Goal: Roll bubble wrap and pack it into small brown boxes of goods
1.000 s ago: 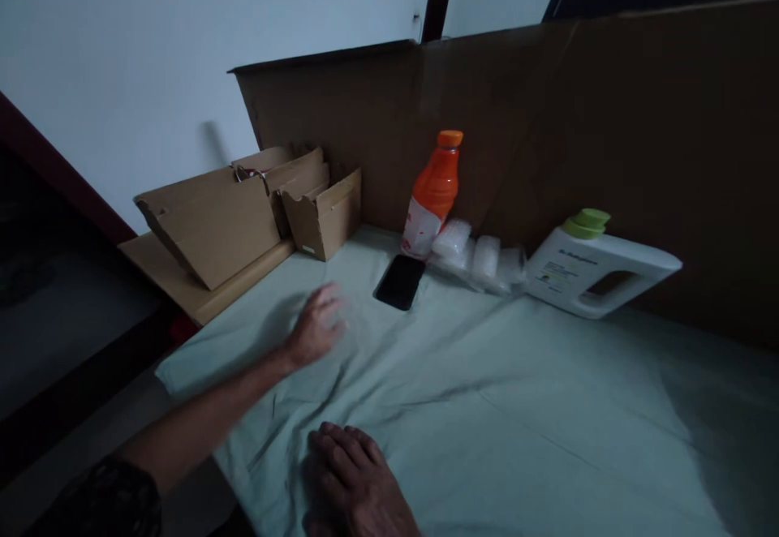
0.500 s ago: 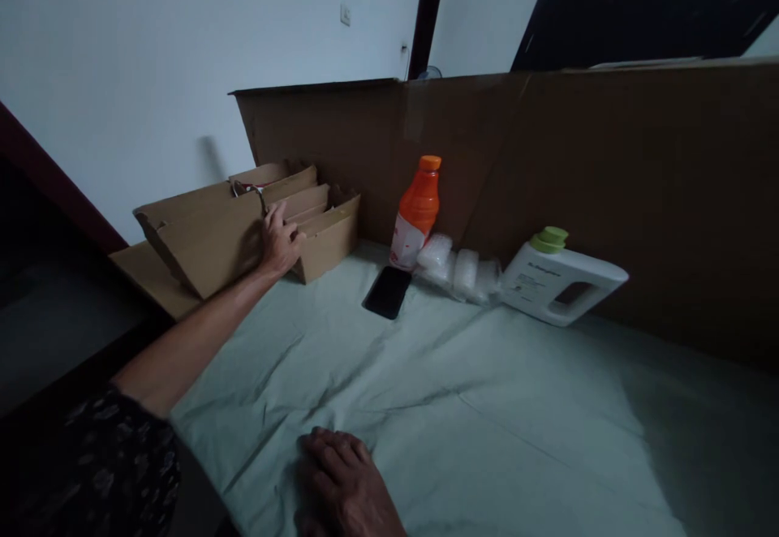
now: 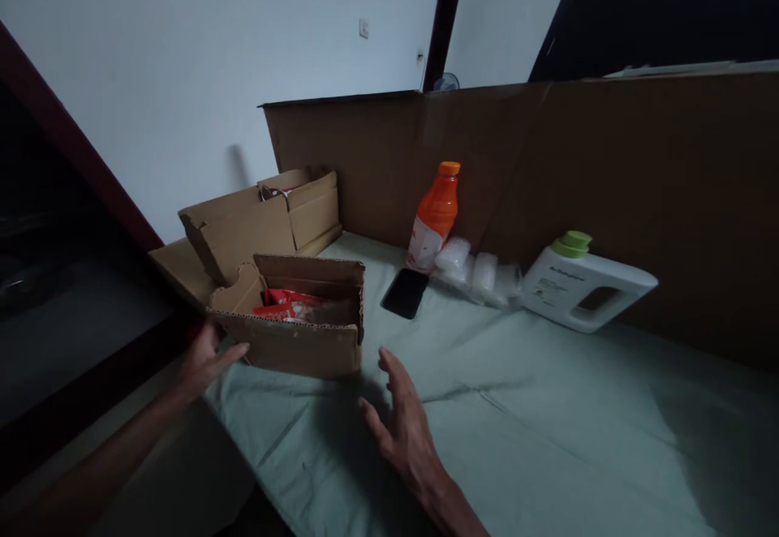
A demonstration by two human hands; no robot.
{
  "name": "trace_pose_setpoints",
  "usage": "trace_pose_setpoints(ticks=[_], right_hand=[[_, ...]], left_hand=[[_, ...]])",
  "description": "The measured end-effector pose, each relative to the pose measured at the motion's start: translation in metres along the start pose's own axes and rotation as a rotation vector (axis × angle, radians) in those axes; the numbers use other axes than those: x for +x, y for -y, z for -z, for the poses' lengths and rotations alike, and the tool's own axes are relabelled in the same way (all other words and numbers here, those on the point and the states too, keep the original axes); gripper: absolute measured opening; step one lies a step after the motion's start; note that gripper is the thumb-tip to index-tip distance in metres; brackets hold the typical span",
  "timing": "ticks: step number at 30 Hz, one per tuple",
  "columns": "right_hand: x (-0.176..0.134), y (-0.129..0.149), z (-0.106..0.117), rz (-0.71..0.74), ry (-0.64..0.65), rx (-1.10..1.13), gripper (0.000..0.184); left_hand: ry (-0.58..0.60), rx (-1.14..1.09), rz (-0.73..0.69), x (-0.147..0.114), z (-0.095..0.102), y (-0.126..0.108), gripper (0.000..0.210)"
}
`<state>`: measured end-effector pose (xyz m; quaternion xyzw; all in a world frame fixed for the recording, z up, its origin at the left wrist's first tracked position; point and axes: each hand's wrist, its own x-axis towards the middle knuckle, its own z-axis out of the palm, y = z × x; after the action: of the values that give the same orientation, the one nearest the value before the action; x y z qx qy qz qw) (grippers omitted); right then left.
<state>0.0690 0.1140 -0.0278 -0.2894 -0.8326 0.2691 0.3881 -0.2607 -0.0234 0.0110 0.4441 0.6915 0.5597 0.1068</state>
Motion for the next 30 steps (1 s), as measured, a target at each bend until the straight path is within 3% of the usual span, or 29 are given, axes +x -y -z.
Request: trace_pose_setpoints(ticks=[3,7,12,16,19,22,24,30], right_hand=[[0.021,0.007,-0.020,-0.033,0.089,0.074,0.072],[0.023,0.022,-0.014,-0.075,0.074,0.119,0.064],[-0.023,0.018,0.051,-0.239,-0.071,0.002,0.044],[-0.065,-0.001,0.122,-0.435,-0.198,-0.125,0.035],[-0.087,-0.013,0.157,-0.541,-0.280,-0.180,0.038],[-0.099,-0.019,0.169,-0.587,-0.319,-0.169,0.042],[-0.101,-0.022,0.170,-0.598,-0.314,-0.142,0.043],[-0.095,-0.047,0.194,-0.589,-0.254,-0.092,0.030]], left_hand=[[0.272,-0.110,0.225,-0.001,-0.012,0.000,0.076],[0.318,-0.106,0.285,-0.019,-0.031,-0.009,0.067],[0.467,-0.135,0.150,-0.048,-0.074,-0.037,0.055],[0.650,-0.257,-0.036,-0.059,-0.138,-0.069,0.056],[0.773,-0.401,-0.131,-0.057,-0.188,-0.088,0.062],[0.717,-0.414,-0.168,-0.055,-0.224,-0.096,0.073],[0.652,-0.379,-0.157,-0.054,-0.237,-0.096,0.077],[0.593,-0.246,-0.107,-0.060,-0.240,-0.082,0.076]])
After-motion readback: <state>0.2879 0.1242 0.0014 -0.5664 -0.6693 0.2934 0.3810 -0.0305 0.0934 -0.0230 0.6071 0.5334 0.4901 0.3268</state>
